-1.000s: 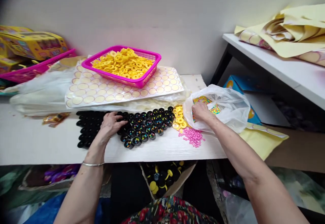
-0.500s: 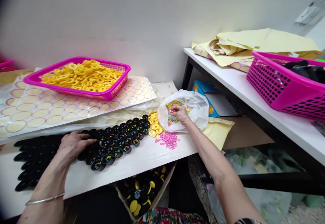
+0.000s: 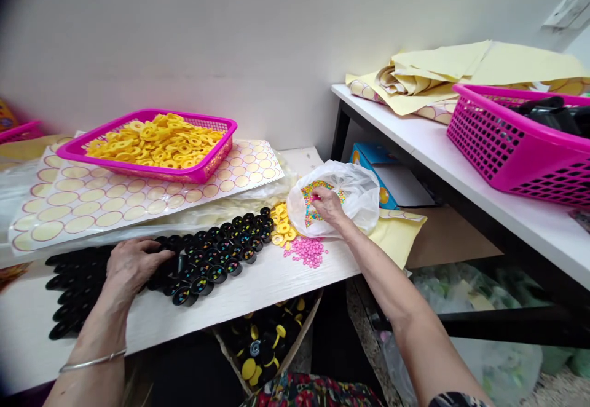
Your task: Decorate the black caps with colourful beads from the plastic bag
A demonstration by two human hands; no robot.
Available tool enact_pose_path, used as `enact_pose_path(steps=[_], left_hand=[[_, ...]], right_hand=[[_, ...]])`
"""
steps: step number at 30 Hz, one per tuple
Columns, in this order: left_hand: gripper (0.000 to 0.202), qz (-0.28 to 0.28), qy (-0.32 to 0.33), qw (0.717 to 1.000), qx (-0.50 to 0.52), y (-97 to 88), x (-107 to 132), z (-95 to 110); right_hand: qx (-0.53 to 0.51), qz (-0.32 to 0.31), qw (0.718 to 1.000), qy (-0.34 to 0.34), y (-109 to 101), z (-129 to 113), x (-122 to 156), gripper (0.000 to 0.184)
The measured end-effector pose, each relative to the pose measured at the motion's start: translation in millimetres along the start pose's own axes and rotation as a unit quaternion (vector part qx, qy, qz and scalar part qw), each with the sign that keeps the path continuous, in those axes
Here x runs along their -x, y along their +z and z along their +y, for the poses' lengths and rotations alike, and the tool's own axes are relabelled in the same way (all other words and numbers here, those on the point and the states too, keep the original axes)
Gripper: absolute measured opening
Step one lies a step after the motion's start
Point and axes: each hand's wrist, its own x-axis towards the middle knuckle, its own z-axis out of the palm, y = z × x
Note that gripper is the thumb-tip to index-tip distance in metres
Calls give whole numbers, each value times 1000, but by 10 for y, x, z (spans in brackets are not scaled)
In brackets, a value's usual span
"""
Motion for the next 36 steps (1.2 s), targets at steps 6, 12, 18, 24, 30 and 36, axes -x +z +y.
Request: enact_pose_path(steps=[6,12,18,24,30,36], left_hand=[[32,68,-157,972,159,-178,128,238],[36,23,-60,920,387,-74,375,780],[34,-104,68,832,541,277,629,1530],[29,-207,127,791,561,690,772,2042],[27,-221,159,798,537,925,872,2192],[26,-201,222,833,465,973,967,2194]], right_hand=[[97,15,995,-16,-40,5,5,13],[41,19,999,7,-17,20,39,12],[-97,22,993,69,-24,-34,73,24],[-257,-71,961,77,-106,-393,245,27],[11,-215,961,-174,-184,-751,371,10],[372,-264,835,-308,-134,-1031,447,17]])
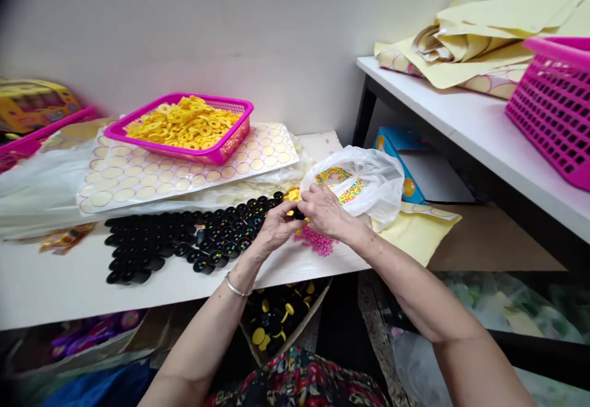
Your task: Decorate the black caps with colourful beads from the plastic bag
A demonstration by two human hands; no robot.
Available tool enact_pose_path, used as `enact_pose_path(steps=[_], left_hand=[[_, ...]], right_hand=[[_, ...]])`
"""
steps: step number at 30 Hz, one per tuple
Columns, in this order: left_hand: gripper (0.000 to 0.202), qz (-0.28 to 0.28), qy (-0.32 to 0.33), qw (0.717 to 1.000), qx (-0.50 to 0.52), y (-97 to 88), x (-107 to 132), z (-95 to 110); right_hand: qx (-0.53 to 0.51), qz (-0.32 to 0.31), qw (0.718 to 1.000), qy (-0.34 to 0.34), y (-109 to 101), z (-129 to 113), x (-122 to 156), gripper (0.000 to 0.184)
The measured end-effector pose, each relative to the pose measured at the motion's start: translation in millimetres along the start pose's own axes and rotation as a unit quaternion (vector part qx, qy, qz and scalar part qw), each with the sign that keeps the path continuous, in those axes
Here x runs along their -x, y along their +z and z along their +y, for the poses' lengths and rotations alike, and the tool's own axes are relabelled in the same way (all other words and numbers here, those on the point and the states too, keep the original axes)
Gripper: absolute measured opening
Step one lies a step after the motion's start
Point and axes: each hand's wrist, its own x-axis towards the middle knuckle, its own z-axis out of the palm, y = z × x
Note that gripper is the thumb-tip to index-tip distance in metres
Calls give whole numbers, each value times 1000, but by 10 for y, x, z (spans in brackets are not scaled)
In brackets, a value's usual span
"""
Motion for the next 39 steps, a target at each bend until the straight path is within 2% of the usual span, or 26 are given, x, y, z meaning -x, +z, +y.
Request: enact_pose_path(steps=[3,6,9,11,12,13,15,17,18,19,21,23,26,29,32,34,36,39], left_hand=[[13,8,-6,1000,-13,42,36,24],[12,19,-15,1000,21,73,59,38],[20,35,-38,996,75,81,82,35],[27,47,-53,991,111,79,110,31],[28,54,-56,989,129,76,131,33],[29,61,-57,986,146,70,158,38],[29,79,-51,981,170,44,240,58],[30,104,-46,982,148,-5,367,86],[31,124,-46,984,117,-40,450,98],[31,148,-47,985,81,-80,543,106],[32,193,-55,979,15,-171,748,103],[33,225,-66,972,-15,-262,953,73],[32,245,-83,965,-43,-372,1223,-7],[32,263,-76,957,-96,-449,1452,-94],[30,283,-62,944,-159,-521,1662,-175],[28,300,-61,933,-188,-570,1780,-222],[28,322,-74,923,-199,-615,1857,-261],[27,355,-100,907,-201,-663,1881,-315]], right_hand=[[79,-28,996,-34,-83,-128,-44,14],[90,-13,995,-48,-96,-137,-40,14],[-7,38,999,-30,-20,-23,4,17],[-151,87,985,4,59,63,44,14],[-243,107,964,29,102,96,63,12],[-338,124,931,61,145,122,81,11],[-498,152,842,140,236,162,111,17],[-581,185,761,220,333,217,130,26],[-593,207,735,256,384,258,137,27],[-587,226,723,286,435,309,143,28],[-535,251,736,329,538,436,153,25],[-452,250,782,348,638,572,162,20],[-314,221,851,358,773,743,170,15],[-212,175,888,368,873,866,169,15],[-160,164,905,358,931,940,168,18],[-133,201,909,341,940,924,155,20],[-117,254,909,308,916,821,113,21],[-127,299,918,230,832,494,-31,19]])
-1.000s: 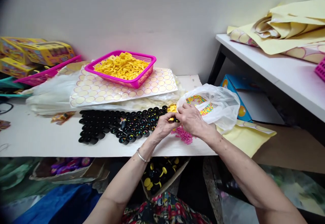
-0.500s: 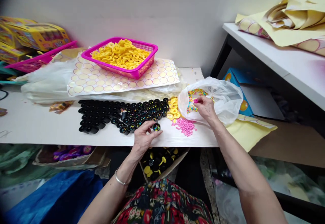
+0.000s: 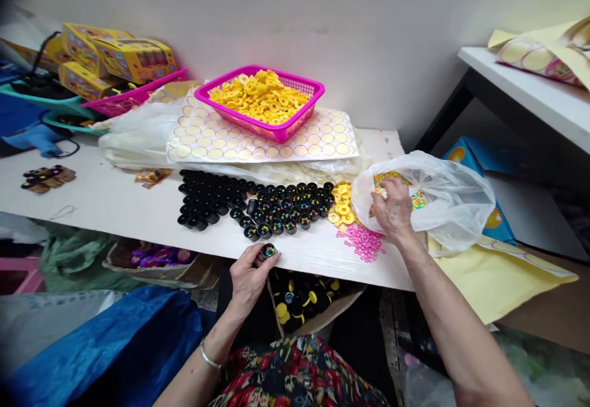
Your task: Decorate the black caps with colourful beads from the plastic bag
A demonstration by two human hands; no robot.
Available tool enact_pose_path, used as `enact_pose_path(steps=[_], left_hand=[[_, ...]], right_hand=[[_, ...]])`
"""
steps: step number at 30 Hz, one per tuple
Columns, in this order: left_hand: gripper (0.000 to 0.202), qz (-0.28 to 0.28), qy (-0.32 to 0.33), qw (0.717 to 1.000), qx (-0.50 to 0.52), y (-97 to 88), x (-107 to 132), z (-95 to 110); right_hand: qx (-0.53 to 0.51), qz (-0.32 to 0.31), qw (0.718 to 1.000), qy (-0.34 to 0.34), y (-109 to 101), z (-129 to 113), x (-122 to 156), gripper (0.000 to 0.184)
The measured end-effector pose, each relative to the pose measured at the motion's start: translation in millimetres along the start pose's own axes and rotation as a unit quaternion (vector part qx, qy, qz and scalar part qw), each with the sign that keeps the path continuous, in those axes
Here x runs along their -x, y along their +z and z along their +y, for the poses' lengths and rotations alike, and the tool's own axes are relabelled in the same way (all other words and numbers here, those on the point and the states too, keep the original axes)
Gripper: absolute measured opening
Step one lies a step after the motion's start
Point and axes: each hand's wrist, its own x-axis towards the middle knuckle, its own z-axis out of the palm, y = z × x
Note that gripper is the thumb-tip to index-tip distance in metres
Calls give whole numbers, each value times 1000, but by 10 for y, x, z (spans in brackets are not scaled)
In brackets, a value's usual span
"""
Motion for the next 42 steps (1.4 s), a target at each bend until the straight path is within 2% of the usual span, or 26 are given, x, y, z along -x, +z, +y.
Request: enact_pose_path(steps=[4,8,11,14,18,21,24,28,31,34,37,39,42], left_hand=[[28,5,-3,1000,1,74,-65,-48],[19,-10,-27,999,39,168,-110,-90],[16,8,-53,997,63,209,-129,-113],[20,2,-50,995,87,192,-126,-110],[18,-19,30,998,58,20,-93,-100],[19,15,115,993,-5,-215,-124,-149],[25,80,156,982,-68,-481,-274,-261],[22,171,142,965,-142,-763,-605,-438],[17,217,125,946,-205,-876,-817,-538],[25,218,102,940,-242,-919,-936,-602],[44,206,97,938,-262,-925,-996,-656],[55,196,110,930,-291,-920,-1027,-695],[58,171,132,919,-329,-903,-1066,-752]], right_hand=[[-82,-59,991,-87,157,-667,-21,12],[-147,-195,954,-173,437,-1302,-141,10],[-115,-289,923,-227,727,-1748,-279,12],[-44,-356,899,-250,1053,-2159,-416,12],[45,-410,871,-268,1452,-2541,-537,19],[79,-433,850,-290,1672,-2677,-574,22],[93,-458,833,-296,1806,-2746,-584,17],[108,-469,827,-291,1865,-2806,-588,19],[111,-468,822,-305,1862,-2835,-601,19],[111,-470,814,-323,1850,-2854,-623,15],[115,-472,809,-330,1831,-2864,-642,14],[112,-459,816,-332,1812,-2854,-644,18],[87,-437,837,-318,1781,-2802,-641,27]])
